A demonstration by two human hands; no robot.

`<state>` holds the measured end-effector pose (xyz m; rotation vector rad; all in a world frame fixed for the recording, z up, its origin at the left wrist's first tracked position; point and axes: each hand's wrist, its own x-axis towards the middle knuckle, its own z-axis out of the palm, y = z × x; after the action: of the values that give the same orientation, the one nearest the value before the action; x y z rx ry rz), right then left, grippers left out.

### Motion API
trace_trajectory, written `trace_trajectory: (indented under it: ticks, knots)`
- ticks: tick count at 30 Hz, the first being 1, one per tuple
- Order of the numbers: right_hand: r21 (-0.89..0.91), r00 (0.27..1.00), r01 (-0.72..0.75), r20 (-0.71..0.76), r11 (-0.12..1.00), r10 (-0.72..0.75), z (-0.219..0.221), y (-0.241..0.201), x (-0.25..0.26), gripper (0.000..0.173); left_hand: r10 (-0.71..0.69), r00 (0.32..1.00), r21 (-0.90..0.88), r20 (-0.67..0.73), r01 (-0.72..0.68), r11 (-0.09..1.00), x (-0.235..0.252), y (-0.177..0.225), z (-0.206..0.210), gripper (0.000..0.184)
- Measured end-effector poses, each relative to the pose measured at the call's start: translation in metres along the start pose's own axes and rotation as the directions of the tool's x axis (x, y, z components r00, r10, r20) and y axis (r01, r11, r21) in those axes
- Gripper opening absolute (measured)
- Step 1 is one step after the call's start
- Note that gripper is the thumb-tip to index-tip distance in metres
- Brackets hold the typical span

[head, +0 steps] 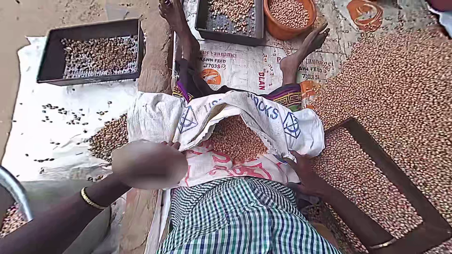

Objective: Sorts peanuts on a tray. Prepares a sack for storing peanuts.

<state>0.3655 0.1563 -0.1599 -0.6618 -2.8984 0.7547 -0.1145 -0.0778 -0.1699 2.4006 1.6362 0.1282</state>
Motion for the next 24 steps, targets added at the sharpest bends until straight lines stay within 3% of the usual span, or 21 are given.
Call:
trace_trajectory:
  ticks: [1, 2, 4, 6, 7, 11, 14, 17, 21, 24]
  knots:
    - [-0.010, 1.000, 0.009, 0.022, 1.000, -0.009, 0.000, 0.000, -0.002, 0.099, 0.026, 0.999, 0.041, -0.035, -0.025, 0.999, 0.003, 0.002, 0.002, 0.073]
    - [-0.006, 0.999, 0.032, 0.025, 0.999, -0.031, 0.000, 0.004, -0.003, 0.094, 0.032, 0.999, 0.039, -0.037, -0.031, 0.999, 0.003, 0.002, 0.003, 0.059]
    - [-0.018, 0.991, 0.109, -0.075, 0.994, -0.110, 0.002, 0.020, 0.007, 0.065, 0.069, 0.991, 0.019, -0.117, -0.067, 0.998, 0.003, -0.006, 0.003, 0.038]
    - [-0.016, 0.980, 0.126, -0.150, 0.992, -0.127, -0.011, 0.034, 0.028, 0.032, 0.104, 0.981, 0.003, -0.164, -0.105, 0.995, 0.006, -0.015, -0.004, 0.035]
    - [0.015, 0.988, 0.101, -0.118, 0.995, -0.098, -0.027, 0.036, 0.044, 0.025, 0.132, 0.977, 0.024, -0.170, -0.130, 0.991, 0.009, -0.020, -0.016, 0.037]
    - [0.031, 0.992, 0.064, -0.109, 0.997, -0.061, -0.092, 0.034, 0.091, 0.022, 0.270, 0.949, 0.227, -0.163, -0.230, 0.946, 0.037, -0.038, -0.091, 0.016]
    - [0.027, 0.989, 0.005, -0.146, 1.000, -0.001, -0.129, 0.023, 0.110, 0.022, 0.218, 0.959, 0.175, -0.178, -0.187, 0.967, 0.050, -0.049, -0.124, 0.018]
    - [0.021, 0.976, -0.052, -0.211, 0.998, 0.055, -0.133, 0.018, 0.124, 0.021, 0.158, 0.939, 0.060, -0.306, -0.147, 0.987, 0.056, -0.055, -0.119, 0.023]
    - [-0.078, 0.957, 0.099, -0.265, 0.992, -0.116, -0.178, -0.009, 0.204, 0.017, 0.116, 0.933, 0.007, -0.342, -0.120, 0.993, 0.080, -0.069, -0.142, 0.028]
    - [-0.180, 0.951, 0.214, -0.186, 0.960, -0.247, -0.212, -0.018, 0.253, 0.018, 0.146, 0.933, 0.006, -0.330, -0.152, 0.988, 0.093, -0.083, -0.156, 0.032]
